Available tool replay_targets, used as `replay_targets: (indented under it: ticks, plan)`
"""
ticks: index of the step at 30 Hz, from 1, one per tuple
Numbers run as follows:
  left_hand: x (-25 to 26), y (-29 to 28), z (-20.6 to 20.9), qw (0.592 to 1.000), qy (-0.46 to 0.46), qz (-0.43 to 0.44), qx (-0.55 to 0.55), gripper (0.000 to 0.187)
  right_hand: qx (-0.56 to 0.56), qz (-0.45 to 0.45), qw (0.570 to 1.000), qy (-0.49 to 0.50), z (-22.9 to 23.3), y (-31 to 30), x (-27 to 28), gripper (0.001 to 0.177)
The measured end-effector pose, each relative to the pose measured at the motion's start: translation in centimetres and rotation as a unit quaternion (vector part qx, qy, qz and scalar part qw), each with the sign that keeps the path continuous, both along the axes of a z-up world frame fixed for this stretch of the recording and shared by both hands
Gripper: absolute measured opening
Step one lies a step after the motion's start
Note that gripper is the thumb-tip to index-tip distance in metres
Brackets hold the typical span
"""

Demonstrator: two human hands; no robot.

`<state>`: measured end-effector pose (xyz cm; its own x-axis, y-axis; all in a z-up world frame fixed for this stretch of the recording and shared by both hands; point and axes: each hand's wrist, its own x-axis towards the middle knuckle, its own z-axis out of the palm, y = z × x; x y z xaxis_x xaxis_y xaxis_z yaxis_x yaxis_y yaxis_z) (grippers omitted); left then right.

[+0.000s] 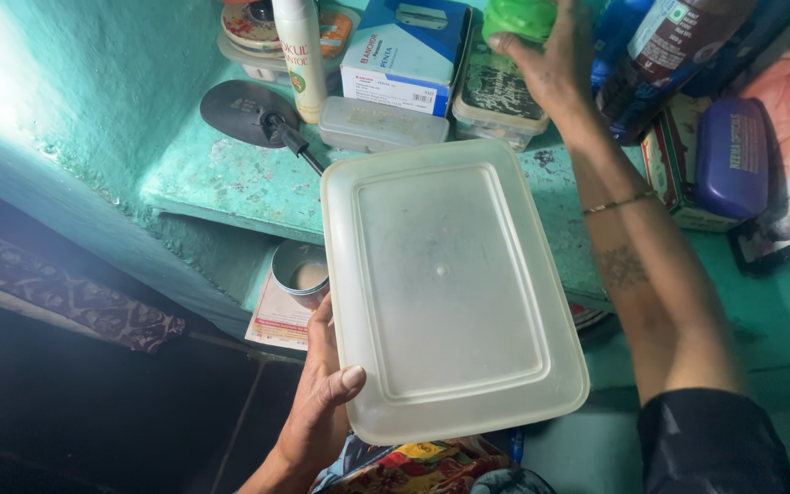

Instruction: The person moves various personal care items and small containers on and off shelves, picks up a plastic container and a wrench, and places items into a pink basket.

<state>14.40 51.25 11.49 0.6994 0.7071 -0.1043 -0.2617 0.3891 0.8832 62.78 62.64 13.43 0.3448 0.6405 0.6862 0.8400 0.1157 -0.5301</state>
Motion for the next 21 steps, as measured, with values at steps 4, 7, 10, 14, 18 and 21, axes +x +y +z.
replay_targets:
  ticks: [4, 7, 10, 14, 18, 21]
  plan:
    - [0.0, 0.1, -0.2, 1.000, 0.004, -0.002, -0.004, 0.129, 0.024, -0.001, 0.995, -0.095, 2.5, -3.8, -1.1, 0.069]
    - [0.1, 0.1, -0.3, 1.000, -0.003, -0.006, -0.010, 0.131, -0.004, 0.012, 0.997, -0.074, 3.1, -8.2, -2.3, 0.070]
    - [0.0, 0.0, 0.0, 1.000, -0.014, -0.014, -0.008, 0.130, -0.025, 0.012, 0.994, -0.109, 2.3, -12.7, -4.1, 0.075]
    - [0.1, -0.2, 0.4, 0.999, -0.028, -0.019, 0.001, 0.126, -0.086, -0.005, 0.996, 0.001, 0.4, -17.6, -7.5, 0.082]
    - [0.3, -0.5, 0.4, 0.999, -0.039, -0.016, 0.008, 0.123, -0.145, -0.135, 0.976, -0.095, -0.7, -20.7, -10.2, 0.089]
    - [0.3, -0.6, 0.3, 0.999, -0.027, -0.014, 0.013, 0.124, -0.170, -0.147, 0.973, -0.051, -1.5, -21.9, -11.0, 0.091]
